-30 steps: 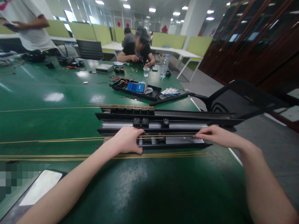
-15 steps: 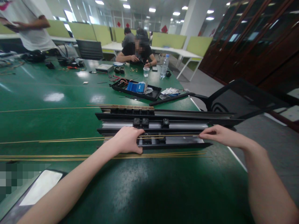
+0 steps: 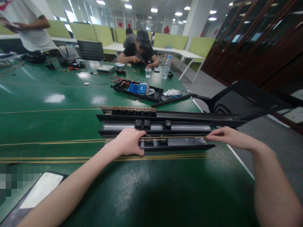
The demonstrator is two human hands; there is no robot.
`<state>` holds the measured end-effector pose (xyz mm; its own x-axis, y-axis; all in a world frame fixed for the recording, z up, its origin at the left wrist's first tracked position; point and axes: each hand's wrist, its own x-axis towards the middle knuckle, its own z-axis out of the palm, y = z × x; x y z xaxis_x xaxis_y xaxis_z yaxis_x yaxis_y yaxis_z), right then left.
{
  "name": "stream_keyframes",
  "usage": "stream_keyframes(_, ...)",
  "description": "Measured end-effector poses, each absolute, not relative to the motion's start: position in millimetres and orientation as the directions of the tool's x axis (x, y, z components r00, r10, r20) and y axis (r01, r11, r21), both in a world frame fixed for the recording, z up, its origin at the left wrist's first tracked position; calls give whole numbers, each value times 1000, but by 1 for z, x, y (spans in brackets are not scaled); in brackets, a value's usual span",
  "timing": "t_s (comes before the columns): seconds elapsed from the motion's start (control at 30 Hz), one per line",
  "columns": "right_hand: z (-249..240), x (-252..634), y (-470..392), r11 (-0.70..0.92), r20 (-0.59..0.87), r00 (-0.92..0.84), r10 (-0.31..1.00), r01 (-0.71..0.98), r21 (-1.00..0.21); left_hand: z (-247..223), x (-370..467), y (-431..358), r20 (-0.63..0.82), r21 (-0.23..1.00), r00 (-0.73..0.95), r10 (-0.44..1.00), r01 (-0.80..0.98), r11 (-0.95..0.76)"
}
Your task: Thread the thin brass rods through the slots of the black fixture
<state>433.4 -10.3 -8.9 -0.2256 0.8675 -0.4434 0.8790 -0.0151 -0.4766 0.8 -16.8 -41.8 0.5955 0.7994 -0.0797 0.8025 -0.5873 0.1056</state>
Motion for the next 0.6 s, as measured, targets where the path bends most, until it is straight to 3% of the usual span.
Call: stream_keyframes(0.6,-8,452,-12,-63,-452,-177,874,882,-467,-41,1,-17,-84,105,594,800,804,-586)
